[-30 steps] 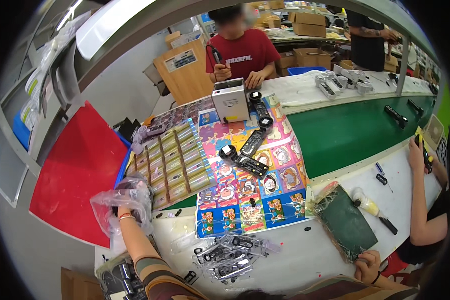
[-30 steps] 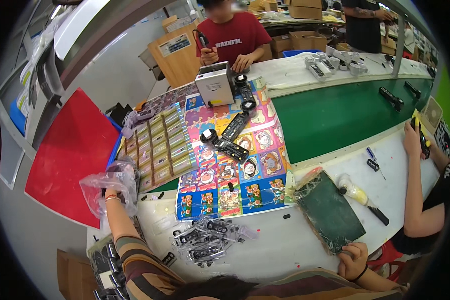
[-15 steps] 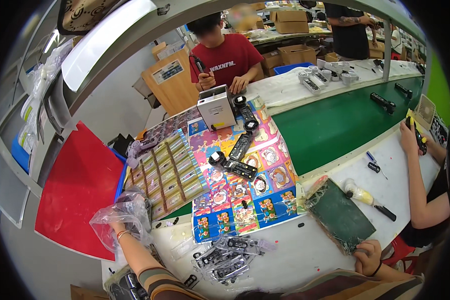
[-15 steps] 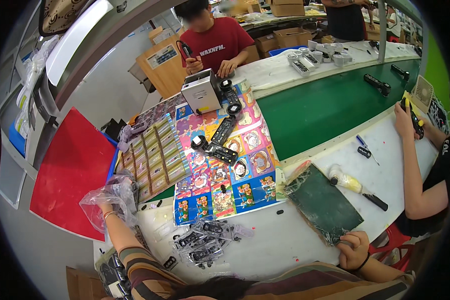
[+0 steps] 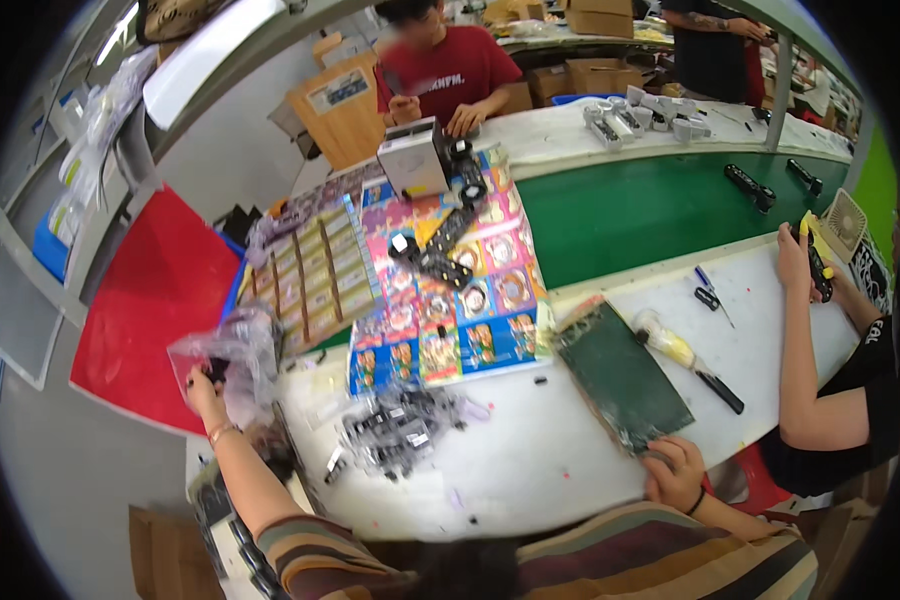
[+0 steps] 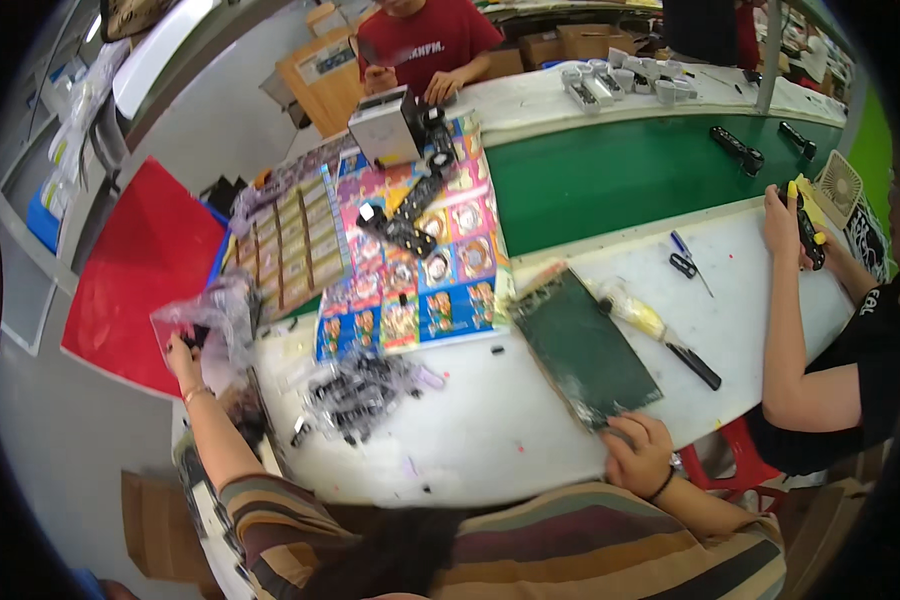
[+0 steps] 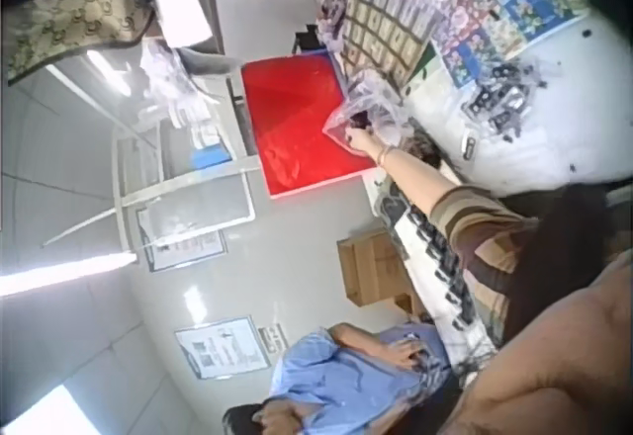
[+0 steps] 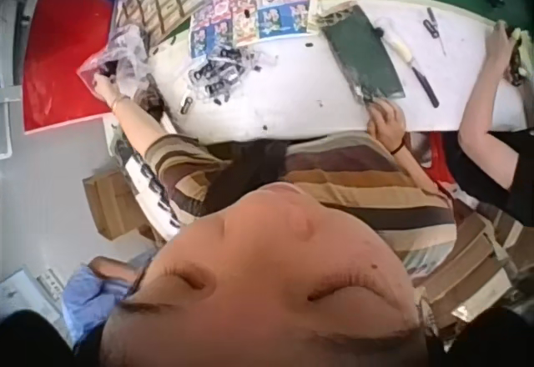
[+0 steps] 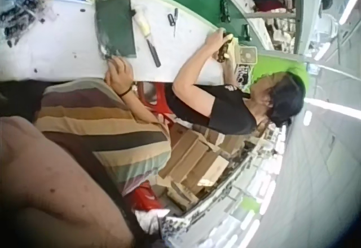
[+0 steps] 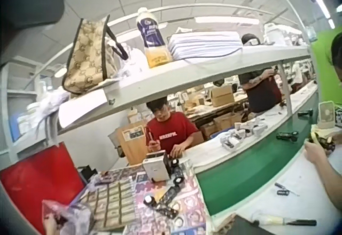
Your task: The person assembles handheld electronic devices by fitting plastic housings, circuit boards, buttons, and light components together, tapping parts into place with a mallet.
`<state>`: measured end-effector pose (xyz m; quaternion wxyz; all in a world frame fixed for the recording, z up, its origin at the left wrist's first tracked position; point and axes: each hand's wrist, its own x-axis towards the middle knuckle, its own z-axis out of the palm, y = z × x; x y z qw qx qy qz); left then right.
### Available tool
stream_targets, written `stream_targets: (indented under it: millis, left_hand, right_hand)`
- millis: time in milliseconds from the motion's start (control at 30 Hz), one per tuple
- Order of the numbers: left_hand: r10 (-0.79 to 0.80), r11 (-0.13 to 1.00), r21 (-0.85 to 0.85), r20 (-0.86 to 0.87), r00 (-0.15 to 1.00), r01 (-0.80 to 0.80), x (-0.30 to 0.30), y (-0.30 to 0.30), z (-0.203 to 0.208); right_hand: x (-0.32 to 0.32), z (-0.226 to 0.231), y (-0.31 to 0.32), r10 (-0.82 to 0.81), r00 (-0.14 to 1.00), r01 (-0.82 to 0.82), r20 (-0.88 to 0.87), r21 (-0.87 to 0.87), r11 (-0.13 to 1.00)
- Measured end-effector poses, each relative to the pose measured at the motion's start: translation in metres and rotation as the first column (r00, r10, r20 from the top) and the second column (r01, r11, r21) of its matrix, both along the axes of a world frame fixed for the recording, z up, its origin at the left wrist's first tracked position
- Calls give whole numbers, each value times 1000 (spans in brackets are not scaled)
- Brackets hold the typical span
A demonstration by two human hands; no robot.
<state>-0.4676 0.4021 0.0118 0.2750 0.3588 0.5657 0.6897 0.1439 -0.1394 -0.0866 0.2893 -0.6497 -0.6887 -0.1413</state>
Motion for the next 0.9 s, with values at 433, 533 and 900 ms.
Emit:
stream_targets:
  millis: [433, 533, 900]
  left_hand:
    - [-542, 836, -244, -228, 809, 491, 364, -270, 19]
    - [-626, 774, -185, -368, 688, 605, 402, -295, -29]
    - [-452, 790, -317, -880, 149, 524, 437, -324, -55]
  right_hand:
    - [8, 18, 1, 134, 936, -143, -325, -4, 990]
    - [10, 29, -2, 222, 882, -236, -416, 18, 972]
    - [32, 60, 43, 315, 861, -300, -399, 101, 949]
